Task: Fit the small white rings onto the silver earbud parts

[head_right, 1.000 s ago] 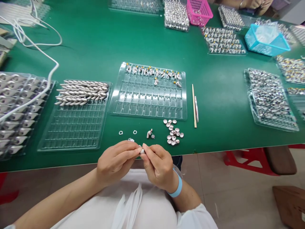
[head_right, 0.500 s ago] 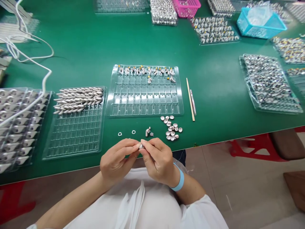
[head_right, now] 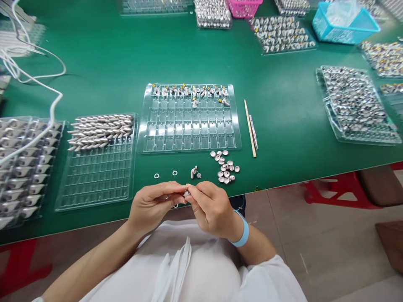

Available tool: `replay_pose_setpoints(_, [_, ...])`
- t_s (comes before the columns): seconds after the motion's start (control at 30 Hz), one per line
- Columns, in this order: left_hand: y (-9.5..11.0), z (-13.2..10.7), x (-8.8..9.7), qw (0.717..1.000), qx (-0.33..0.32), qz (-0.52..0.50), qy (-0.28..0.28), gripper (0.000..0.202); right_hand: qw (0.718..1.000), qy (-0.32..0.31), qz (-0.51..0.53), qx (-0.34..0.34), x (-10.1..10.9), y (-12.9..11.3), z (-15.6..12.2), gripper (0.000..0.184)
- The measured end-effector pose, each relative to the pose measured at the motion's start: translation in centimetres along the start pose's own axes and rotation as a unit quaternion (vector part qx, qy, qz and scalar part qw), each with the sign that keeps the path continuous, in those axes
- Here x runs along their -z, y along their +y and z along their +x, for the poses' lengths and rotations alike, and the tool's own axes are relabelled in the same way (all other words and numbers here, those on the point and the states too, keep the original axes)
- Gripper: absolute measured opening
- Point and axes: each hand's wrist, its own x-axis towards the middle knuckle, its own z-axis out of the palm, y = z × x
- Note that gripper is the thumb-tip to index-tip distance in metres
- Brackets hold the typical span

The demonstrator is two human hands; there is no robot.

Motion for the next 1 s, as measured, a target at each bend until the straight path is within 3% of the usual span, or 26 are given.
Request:
replay_pose_setpoints(0.17, [0.3,-0.3,0.5,0.998,0.052,0.019,-0.020,0.018,0.998,-0.040,0.054,-0.015,0.5,0.2,0.3,0.034])
replay_pose_setpoints(0.47, [1.2,0.5,1.6,0.992,0.066,0.048,-0.097,0.019,0.989,-0.088,0.116,-0.041,1.0,0.1,0.6,0.025])
replay_pose_setpoints(0.7, [1.4,0.2,1.6,0.991,0.090,0.072,-0.069,0.013,0.997,-0.030,0.068,0.001,0.2,0.1,0.1,0.032])
replay_pose_setpoints(1.0, [1.1,0.1,1.5,0.979,0.181,-0.074,-0.062,0.021,0.999,-0.002,0.002,0.039,-0.6,-0.1,-0.6,0.033])
